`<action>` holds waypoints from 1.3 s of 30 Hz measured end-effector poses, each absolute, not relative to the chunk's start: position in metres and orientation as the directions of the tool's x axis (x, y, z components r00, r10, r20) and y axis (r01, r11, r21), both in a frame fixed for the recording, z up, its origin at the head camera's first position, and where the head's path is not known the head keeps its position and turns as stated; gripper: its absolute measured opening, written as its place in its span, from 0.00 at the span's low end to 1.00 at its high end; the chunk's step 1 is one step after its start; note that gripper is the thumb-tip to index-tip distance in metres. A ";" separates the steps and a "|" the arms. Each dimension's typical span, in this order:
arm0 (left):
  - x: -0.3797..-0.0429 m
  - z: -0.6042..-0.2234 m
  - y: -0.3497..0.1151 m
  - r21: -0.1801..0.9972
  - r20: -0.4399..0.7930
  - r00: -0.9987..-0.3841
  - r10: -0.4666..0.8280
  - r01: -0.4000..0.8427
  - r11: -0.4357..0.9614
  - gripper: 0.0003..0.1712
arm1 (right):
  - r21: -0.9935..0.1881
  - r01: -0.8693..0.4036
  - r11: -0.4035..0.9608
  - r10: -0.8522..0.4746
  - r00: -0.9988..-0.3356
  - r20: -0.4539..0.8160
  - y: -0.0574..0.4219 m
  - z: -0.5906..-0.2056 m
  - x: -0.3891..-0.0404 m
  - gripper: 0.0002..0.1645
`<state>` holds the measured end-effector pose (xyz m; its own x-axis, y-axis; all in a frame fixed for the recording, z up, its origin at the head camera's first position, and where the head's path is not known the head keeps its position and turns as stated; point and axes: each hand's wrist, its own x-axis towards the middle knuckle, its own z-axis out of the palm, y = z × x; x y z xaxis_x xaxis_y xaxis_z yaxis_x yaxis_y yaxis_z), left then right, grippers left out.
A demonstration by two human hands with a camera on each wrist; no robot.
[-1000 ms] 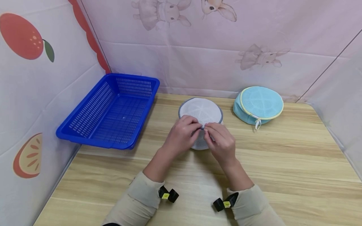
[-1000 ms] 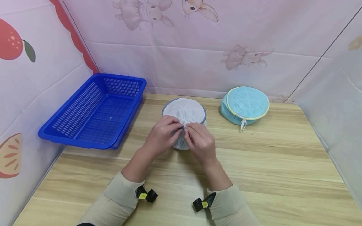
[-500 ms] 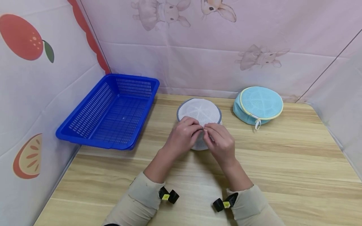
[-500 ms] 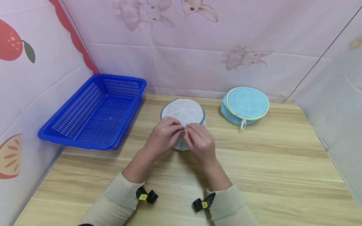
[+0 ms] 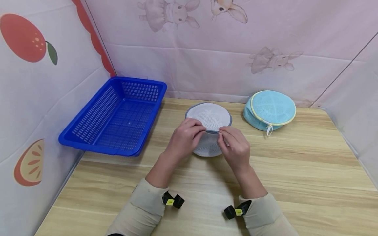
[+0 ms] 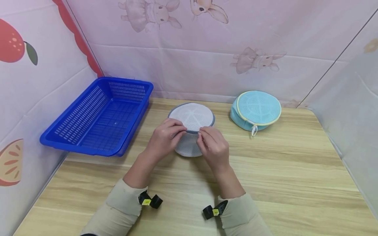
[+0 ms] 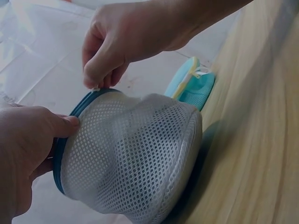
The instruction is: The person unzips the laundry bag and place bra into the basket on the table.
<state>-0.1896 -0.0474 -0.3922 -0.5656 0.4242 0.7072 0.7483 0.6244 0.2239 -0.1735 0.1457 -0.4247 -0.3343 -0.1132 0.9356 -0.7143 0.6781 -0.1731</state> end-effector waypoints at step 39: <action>-0.182 -0.395 -0.034 0.188 0.711 -0.532 0.460 0.775 0.604 0.02 | -0.105 -0.764 0.636 -0.137 -0.245 0.960 0.133 -0.424 -0.172 0.07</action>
<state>-0.1820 -0.0337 -0.3950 -0.5316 0.4604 0.7109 0.7746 0.6037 0.1883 -0.1721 0.1329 -0.4242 -0.2452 -0.1369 0.9597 -0.7643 0.6363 -0.1045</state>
